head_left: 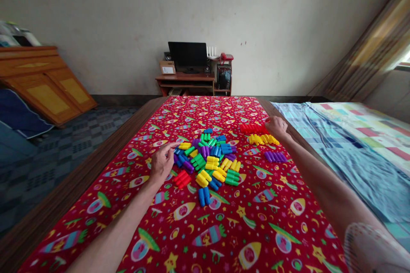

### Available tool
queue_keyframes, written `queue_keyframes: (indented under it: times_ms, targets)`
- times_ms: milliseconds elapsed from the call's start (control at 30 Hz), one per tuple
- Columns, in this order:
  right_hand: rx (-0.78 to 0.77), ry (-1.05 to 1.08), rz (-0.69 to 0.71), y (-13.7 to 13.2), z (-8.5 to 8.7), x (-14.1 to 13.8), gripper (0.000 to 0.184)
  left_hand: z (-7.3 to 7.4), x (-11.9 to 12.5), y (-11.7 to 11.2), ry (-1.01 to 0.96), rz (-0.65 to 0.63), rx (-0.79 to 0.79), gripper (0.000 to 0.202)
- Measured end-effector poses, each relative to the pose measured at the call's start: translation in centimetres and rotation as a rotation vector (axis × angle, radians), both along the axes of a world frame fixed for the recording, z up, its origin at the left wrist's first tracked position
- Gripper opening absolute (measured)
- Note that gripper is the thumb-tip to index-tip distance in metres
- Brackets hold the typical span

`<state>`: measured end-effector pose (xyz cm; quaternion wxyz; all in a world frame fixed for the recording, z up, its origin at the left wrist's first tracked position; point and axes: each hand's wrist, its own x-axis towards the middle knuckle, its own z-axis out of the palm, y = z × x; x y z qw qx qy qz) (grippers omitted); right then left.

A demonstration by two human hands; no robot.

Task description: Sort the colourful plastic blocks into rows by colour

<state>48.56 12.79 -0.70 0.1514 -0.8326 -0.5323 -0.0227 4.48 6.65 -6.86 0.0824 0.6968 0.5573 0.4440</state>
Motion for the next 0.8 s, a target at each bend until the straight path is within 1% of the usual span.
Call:
queue_keyframes:
  times_ms: [67, 133, 200, 233, 300, 367, 433, 500, 533, 567, 633, 700, 800]
  targets:
    - [0.027, 0.011, -0.005, -0.2, 0.0, 0.5, 0.035, 0.0, 0.0, -0.1, 0.0, -0.002, -0.004, 0.038]
    - [0.09, 0.013, 0.009, -0.5, 0.3, 0.7, 0.035, 0.1, 0.1, -0.2, -0.006, -0.004, -0.007, 0.038]
    - [0.193, 0.024, 0.059, -1.1, 0.9, 0.2, 0.034, 0.3, 0.2, -0.3, -0.004, 0.003, -0.01, 0.038]
    - [0.253, 0.041, 0.102, -1.6, 1.4, -0.5, 0.034, 0.3, 0.2, -0.3, -0.001, 0.011, -0.011, 0.038]
    - [0.355, 0.115, 0.239, -3.1, 2.2, -2.8, 0.032, 0.5, 0.3, -0.4, 0.005, 0.035, -0.008, 0.038]
    - [0.376, 0.219, 0.469, -5.3, 2.7, -6.5, 0.029, 0.5, 0.3, -0.4, -0.004, 0.059, -0.002, 0.038]
    - [0.276, 0.261, 0.806, -8.0, 2.5, -10.8, 0.026, 0.4, 0.2, -0.4, -0.034, 0.077, -0.011, 0.038]
    - [0.187, 0.199, 1.062, -10.5, 1.8, -15.0, 0.024, 0.2, 0.1, -0.3, -0.085, 0.09, -0.036, 0.038]
    - [0.152, 0.163, 1.141, -11.5, 1.4, -16.8, 0.024, 0.1, 0.0, -0.2, -0.114, 0.094, -0.051, 0.038]
    - [0.13, 0.121, 1.192, -12.4, 1.1, -18.4, 0.024, 0.0, 0.0, -0.1, -0.146, 0.095, -0.068, 0.038]
    - [0.102, 0.026, 1.247, -13.5, 0.5, -20.7, 0.025, -0.3, -0.1, 0.2, -0.203, 0.084, -0.101, 0.038]
    - [0.081, -0.084, 1.281, -13.9, 0.3, -22.2, 0.025, -0.7, -0.2, 0.5, -0.243, 0.06, -0.12, 0.04]
    - [0.081, -0.238, 1.346, -13.9, -0.1, -23.9, 0.019, -1.2, -0.2, 1.0, -0.259, 0.029, -0.109, 0.039]
